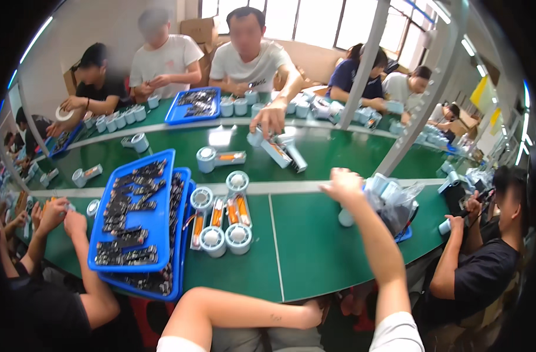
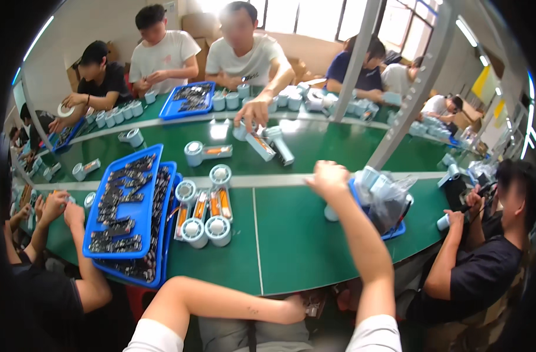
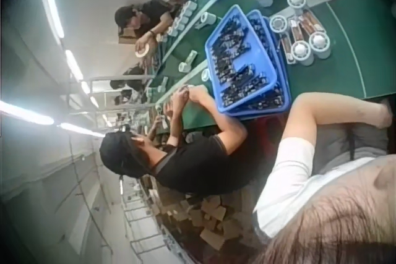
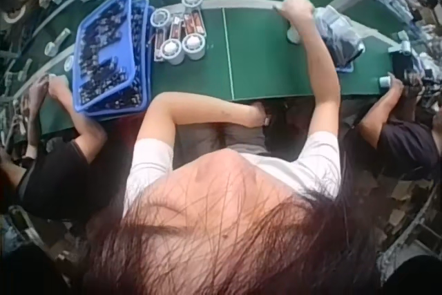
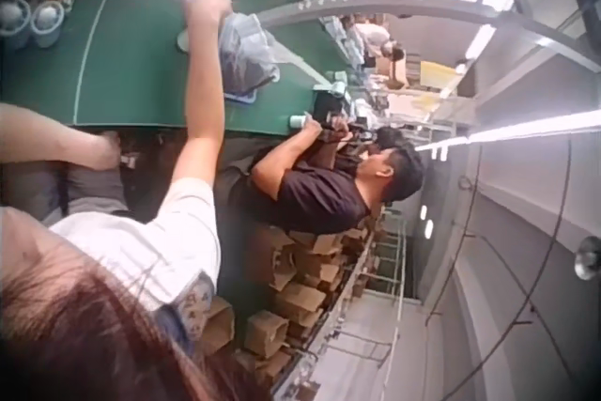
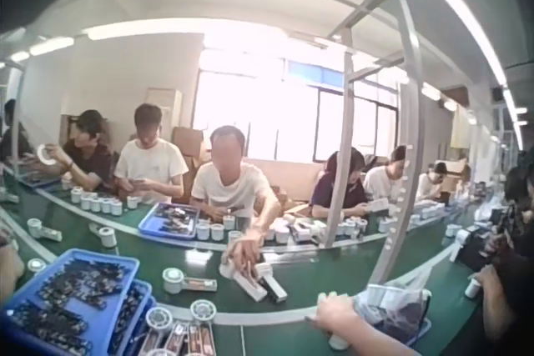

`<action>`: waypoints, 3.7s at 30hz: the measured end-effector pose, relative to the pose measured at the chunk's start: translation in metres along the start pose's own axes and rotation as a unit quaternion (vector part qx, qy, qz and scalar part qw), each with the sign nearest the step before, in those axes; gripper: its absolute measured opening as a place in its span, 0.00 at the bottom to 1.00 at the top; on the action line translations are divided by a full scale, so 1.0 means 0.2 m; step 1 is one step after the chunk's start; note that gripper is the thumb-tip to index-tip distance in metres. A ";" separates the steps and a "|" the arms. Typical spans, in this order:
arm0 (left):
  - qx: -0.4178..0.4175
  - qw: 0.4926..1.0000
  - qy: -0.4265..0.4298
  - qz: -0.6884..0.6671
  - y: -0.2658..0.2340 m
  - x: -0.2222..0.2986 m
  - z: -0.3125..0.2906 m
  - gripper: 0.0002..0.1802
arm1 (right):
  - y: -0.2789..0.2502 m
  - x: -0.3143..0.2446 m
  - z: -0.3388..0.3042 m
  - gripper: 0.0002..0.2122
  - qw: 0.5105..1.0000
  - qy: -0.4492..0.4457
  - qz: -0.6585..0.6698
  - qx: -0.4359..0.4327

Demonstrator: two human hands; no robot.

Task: Assembling small electronic components and motor parts on a factory production line.

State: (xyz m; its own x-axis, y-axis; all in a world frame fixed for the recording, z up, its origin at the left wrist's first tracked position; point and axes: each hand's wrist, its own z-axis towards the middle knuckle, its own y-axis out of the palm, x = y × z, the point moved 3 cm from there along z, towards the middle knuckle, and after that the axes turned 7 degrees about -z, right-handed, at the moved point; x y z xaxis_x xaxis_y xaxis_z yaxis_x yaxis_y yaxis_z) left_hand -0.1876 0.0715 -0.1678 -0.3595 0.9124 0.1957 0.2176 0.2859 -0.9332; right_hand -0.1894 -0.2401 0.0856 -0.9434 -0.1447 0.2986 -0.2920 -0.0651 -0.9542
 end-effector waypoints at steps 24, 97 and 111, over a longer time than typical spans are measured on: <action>0.490 0.711 -0.497 -0.083 -0.98 -0.20 -2.43 0.13 | -0.16 -0.33 -0.78 0.17 0.752 -0.614 0.172 0.168; 0.582 0.740 -0.251 -0.227 -1.04 0.05 -1.52 0.09 | -0.23 -0.38 -1.78 0.10 0.101 -0.461 0.863 -0.182; 0.562 0.546 -0.180 -0.595 -0.66 0.31 -1.11 0.09 | 0.01 0.02 -1.85 0.12 0.003 -0.268 0.960 -0.076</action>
State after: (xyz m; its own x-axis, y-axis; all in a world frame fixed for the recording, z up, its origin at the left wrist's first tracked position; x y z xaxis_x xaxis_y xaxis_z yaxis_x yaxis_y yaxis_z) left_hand -0.0374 0.1550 0.0332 0.1612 0.1014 0.9817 -0.9856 0.0685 0.1547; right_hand -0.2517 0.1254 0.0776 0.8959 0.2829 -0.3425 0.1356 0.5600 0.8173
